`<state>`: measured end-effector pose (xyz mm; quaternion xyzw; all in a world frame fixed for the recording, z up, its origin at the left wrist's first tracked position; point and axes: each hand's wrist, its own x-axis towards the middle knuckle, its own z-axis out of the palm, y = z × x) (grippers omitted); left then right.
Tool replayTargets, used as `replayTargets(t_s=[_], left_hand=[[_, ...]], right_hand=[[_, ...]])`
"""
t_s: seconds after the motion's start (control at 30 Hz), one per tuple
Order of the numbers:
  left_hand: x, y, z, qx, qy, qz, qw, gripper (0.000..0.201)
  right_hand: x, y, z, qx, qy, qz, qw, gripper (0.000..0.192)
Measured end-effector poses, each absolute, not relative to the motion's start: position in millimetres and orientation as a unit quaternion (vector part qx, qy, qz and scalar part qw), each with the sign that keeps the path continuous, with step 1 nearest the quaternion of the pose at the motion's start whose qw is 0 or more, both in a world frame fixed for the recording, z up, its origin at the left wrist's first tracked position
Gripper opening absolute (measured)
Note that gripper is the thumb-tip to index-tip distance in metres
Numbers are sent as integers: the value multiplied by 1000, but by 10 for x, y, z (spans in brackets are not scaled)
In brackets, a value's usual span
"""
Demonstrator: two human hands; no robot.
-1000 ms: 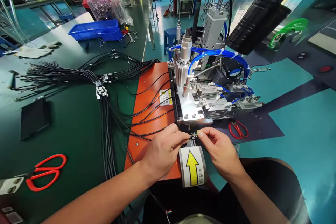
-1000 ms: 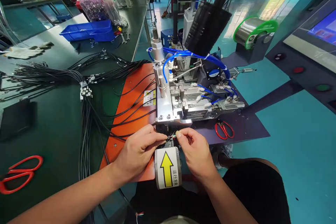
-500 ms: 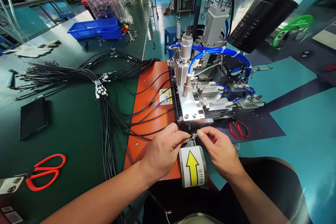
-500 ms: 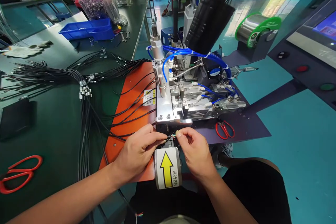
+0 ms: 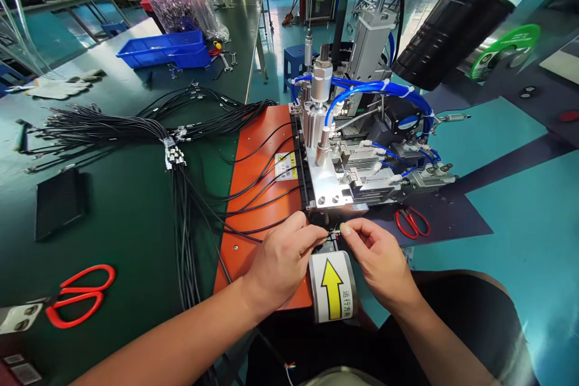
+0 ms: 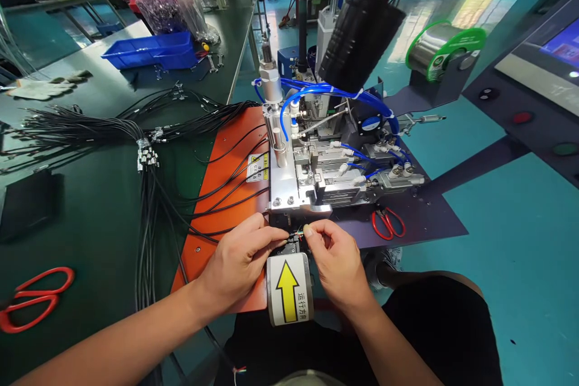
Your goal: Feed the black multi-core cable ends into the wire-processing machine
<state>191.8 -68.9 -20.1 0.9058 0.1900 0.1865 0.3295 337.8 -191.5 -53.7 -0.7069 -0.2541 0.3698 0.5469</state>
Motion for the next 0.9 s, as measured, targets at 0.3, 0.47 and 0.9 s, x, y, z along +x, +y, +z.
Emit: replayTargets(t_s=[0.3,0.47,0.9], left_hand=[[1917,-709,-189,912,197,171,317,21],[1934,-713,-206,921,195,153,302,21],[1951,-694,-199,937,193,131,260,19]], right_hand=[[3365,-1934,-557,-715,-255,360,543,34],[3353,-1937,-539,-718,-252,360,540,35],[3316,-1994,-574,-723,-231,370,536,38]])
